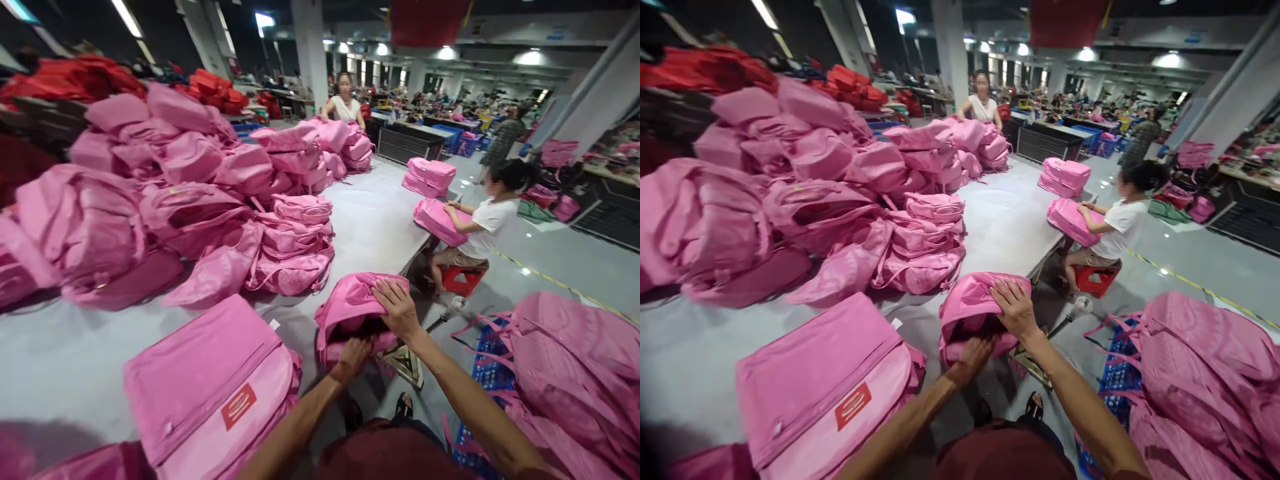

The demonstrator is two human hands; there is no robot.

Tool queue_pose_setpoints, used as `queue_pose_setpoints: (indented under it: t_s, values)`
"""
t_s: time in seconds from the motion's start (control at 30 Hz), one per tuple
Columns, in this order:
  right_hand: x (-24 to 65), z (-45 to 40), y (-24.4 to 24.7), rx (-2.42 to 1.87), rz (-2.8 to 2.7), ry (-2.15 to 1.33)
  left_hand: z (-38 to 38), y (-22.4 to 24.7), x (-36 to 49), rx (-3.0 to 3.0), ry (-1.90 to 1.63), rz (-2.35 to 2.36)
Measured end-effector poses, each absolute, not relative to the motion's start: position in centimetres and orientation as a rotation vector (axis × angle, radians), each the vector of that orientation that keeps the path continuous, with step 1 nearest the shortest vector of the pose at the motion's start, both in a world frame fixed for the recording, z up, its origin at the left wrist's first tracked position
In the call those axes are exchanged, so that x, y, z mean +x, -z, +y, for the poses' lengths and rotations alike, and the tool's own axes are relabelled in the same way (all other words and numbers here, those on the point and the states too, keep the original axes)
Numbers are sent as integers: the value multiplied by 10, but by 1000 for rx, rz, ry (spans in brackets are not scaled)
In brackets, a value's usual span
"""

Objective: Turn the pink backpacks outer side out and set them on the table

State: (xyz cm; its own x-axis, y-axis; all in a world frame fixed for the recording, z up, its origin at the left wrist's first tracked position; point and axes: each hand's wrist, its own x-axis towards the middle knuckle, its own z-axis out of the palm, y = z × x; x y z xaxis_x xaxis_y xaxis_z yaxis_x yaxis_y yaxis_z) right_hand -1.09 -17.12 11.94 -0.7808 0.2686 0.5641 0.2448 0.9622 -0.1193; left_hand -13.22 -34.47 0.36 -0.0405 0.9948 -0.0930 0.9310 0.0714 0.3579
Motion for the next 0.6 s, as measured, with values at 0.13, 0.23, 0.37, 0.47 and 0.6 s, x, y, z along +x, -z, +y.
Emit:
queue_pose_setpoints:
  t_s: [0.13, 0.23, 0.37, 0.47, 0.6]
  values:
    - [54, -187, -106, -659, -2338, -260, -356, 8, -94, 2035, -38, 1842]
    - [102, -202, -96, -927, -2206, -422, -354, 13, -66, 2117, 69, 1623]
    - [161, -212, -91, -1206, -2015, -329, -347, -4, -36, 2246, -3, 1364]
    - [193, -209, -97, -1254, -1864, -82, -329, -34, -29, 2512, -555, 1153]
    - [215, -185, -107, -1235, -1828, 120, -263, -68, -31, 2595, -1400, 1274]
